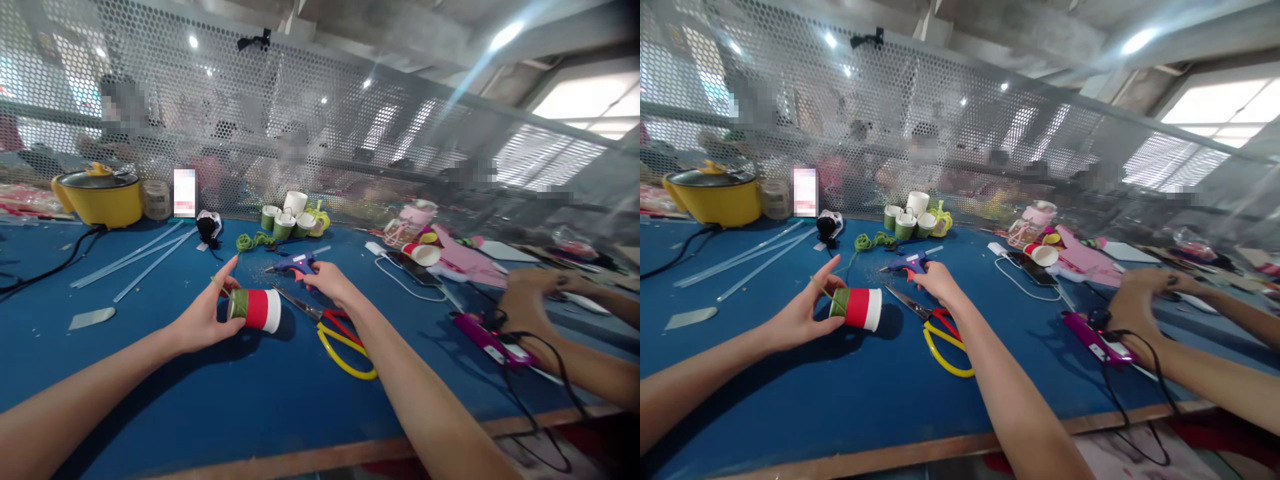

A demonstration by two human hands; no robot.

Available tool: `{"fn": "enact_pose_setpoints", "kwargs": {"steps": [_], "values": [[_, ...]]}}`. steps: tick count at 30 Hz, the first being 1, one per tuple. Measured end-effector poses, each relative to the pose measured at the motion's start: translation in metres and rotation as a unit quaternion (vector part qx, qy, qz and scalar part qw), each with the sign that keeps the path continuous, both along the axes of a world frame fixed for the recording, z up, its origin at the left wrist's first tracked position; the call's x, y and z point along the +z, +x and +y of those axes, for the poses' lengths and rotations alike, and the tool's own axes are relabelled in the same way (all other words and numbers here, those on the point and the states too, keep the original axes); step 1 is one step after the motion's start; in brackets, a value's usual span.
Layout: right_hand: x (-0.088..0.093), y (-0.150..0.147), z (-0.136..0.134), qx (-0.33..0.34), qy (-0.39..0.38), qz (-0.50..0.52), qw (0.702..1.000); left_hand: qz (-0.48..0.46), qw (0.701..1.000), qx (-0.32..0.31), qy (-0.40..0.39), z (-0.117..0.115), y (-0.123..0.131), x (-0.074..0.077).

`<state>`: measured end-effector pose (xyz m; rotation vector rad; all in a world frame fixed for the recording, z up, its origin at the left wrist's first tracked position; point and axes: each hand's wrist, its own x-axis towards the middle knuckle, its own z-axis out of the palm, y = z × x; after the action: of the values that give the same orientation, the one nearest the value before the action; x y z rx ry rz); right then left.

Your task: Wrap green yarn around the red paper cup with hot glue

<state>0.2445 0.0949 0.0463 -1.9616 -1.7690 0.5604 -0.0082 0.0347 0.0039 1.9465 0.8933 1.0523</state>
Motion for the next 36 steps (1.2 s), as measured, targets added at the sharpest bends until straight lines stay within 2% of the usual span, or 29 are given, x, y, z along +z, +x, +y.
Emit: {"fn": "enact_pose_setpoints", "kwargs": {"steps": [4,6,9,11,16,21,23,28,32,36], "values": [[0.022,-0.009,-0.015,0.008,0.029,0.068,0.997,0.01,1.0,0.006,0.01,0.001,-0.002,0.001],[0.031,-0.016,-0.025,0.06,0.026,0.14,0.988,0.012,1.0,0.01,0.015,0.003,-0.003,0.001],[0.036,-0.027,-0.043,0.148,-0.004,0.254,0.956,0.006,1.0,0.01,0.017,0.006,-0.005,0.001],[0.033,-0.033,-0.054,0.171,-0.014,0.265,0.949,-0.003,1.0,0.007,0.014,0.008,-0.006,0.0],[0.024,-0.035,-0.07,0.158,-0.002,0.203,0.966,-0.025,1.0,0.012,-0.015,0.014,-0.01,-0.002],[0.024,-0.034,-0.077,0.132,0.021,0.132,0.982,-0.02,0.999,0.01,-0.034,0.016,-0.012,-0.004],[0.023,-0.033,-0.079,0.141,0.044,0.093,0.985,-0.016,0.999,0.012,-0.039,0.017,-0.013,-0.004],[0.02,-0.031,-0.082,0.211,0.111,0.016,0.971,0.007,0.999,0.022,-0.029,0.018,-0.015,-0.004],[0.019,-0.032,-0.084,0.233,0.165,-0.059,0.957,0.011,0.999,0.025,-0.028,0.018,-0.014,-0.004],[0.021,-0.034,-0.087,0.235,0.184,-0.064,0.952,0.01,0.999,0.028,-0.026,0.018,-0.014,-0.004]]}}
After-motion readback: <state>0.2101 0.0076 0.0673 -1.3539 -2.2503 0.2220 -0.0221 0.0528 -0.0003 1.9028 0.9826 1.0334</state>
